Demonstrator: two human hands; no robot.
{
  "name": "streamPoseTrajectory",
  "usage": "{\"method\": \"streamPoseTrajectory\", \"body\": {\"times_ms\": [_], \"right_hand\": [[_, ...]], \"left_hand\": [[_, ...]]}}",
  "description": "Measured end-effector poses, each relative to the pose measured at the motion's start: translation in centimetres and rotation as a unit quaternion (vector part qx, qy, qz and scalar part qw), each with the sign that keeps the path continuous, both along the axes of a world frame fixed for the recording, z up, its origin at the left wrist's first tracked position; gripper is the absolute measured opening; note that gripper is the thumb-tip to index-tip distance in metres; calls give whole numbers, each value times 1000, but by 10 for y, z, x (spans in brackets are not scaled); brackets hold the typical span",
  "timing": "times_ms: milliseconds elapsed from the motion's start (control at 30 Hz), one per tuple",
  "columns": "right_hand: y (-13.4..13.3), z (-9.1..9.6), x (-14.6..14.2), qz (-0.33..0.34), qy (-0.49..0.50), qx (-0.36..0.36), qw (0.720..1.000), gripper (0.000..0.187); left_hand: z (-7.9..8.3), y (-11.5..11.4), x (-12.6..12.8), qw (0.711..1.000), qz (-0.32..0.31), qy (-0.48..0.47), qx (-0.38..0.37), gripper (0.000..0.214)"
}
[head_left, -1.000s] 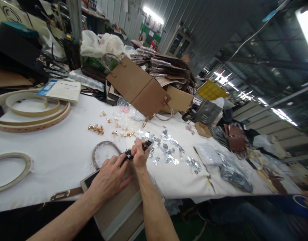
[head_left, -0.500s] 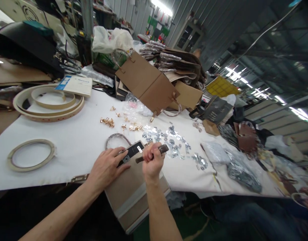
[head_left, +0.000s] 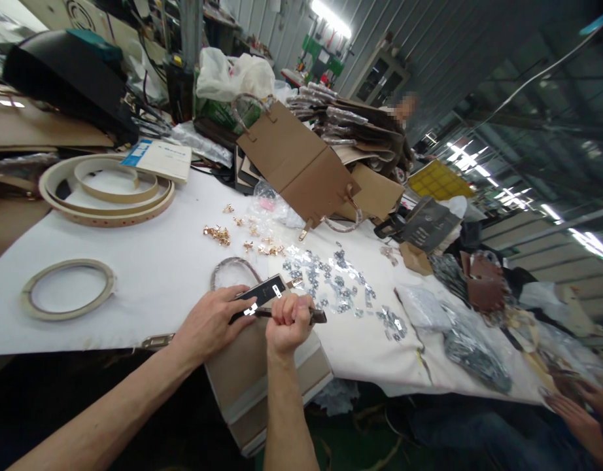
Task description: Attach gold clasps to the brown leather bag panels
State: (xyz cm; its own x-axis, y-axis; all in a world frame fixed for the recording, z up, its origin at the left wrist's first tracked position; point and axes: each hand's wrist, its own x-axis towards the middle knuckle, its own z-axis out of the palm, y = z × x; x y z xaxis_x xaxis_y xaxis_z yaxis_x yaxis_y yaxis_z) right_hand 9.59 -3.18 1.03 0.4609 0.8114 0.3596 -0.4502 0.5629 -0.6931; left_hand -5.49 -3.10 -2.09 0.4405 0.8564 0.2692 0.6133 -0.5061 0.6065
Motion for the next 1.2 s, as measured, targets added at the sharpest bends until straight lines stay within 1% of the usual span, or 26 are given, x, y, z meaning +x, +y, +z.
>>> {"method": "streamPoseTrajectory", "body": {"times_ms": [200,433,500,567,600,633,667,733,800,900,967,1033,1200], "right_hand": [[0,-2,-5,-30,-17,-9,999,40],[1,-8,-13,-59,-66,-9,996,37],[0,-12,-15,-73,-131,-31,988,38],[-1,-16,-16,-87,-236,-66,966,39],[-2,-18,-16,-92,-277,-81,953,40],[-3,-19,-14,-93,-297,-92,946,41],[-3,-19,-12,-88,-292,-97,947,41],[-2,-15,-5,-70,-226,-93,967,42],[2,-6,4,-62,-152,-72,984,42],[9,11,12,-67,-93,-45,992,43],[16,20,10,-45,-89,-55,994,45],[22,25,3,-15,-103,-79,991,47],[37,26,-16,22,-144,-139,980,49]], "left_hand": [[1,2,3,999,6,-27,-26,30],[1,5,4,999,-6,-42,-17,29],[1,4,6,999,-8,-47,-16,28],[2,1,9,998,-22,-51,-18,27],[2,0,10,998,-30,-51,-18,28],[2,-2,12,998,-34,-47,-17,30],[1,-3,12,998,-34,-42,-14,30],[-1,-3,10,999,-20,-33,-1,29],[-4,-2,4,999,-2,-31,18,30],[-7,3,-7,998,18,-29,45,33],[-8,5,-12,998,23,-26,51,33],[-8,6,-13,998,24,-32,50,32],[-6,5,-12,998,34,-44,37,29]]}}
